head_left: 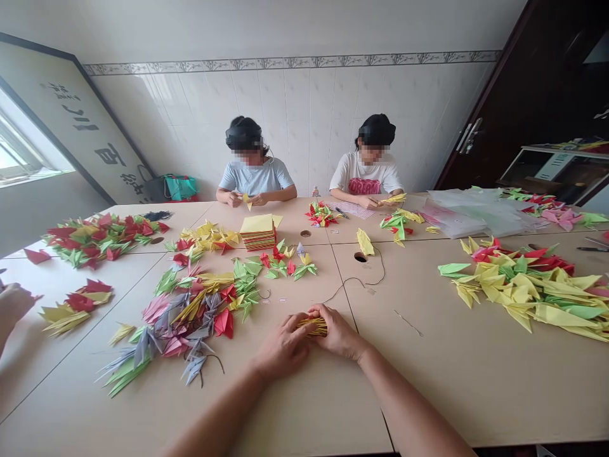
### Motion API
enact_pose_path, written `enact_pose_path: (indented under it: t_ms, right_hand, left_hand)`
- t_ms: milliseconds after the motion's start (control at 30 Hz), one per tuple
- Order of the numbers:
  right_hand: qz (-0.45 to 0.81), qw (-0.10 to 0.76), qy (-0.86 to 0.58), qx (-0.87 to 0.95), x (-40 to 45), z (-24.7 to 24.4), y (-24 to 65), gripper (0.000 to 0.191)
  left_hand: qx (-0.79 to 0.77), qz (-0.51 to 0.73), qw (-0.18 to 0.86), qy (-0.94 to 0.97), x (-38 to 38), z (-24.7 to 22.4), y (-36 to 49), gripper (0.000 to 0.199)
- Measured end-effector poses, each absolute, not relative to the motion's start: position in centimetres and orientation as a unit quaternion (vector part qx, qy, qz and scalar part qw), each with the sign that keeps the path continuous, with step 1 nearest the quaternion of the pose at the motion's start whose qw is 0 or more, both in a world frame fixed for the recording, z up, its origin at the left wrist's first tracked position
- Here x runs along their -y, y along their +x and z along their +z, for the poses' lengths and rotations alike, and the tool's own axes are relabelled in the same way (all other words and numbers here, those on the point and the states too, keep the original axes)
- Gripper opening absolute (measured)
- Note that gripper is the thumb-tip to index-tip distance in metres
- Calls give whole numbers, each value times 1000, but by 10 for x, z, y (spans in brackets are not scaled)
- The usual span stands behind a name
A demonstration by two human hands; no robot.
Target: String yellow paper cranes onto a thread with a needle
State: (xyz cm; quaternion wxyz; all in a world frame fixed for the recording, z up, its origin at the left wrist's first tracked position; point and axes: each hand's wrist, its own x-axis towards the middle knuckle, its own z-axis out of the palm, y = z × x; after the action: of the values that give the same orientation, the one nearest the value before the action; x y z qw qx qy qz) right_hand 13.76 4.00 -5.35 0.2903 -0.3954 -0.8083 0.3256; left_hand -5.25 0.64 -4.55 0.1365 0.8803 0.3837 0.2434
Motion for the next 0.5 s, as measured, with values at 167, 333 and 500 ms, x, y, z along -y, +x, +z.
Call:
enact_pose_path:
  t_ms: [167,333,500]
  right_hand:
    - [345,296,-381,805,-40,-50,138,30]
    - [360,301,-373,800,-39,-47,139,29]
    - [373,301,-373,795,-41,-52,139,27]
  left_hand:
    - [-382,255,143,877,-7,-46,-53,55]
    - [-401,291,159,854,-7,-53,-56,50]
    - [-409,302,161,846,-10,-60,-58,32]
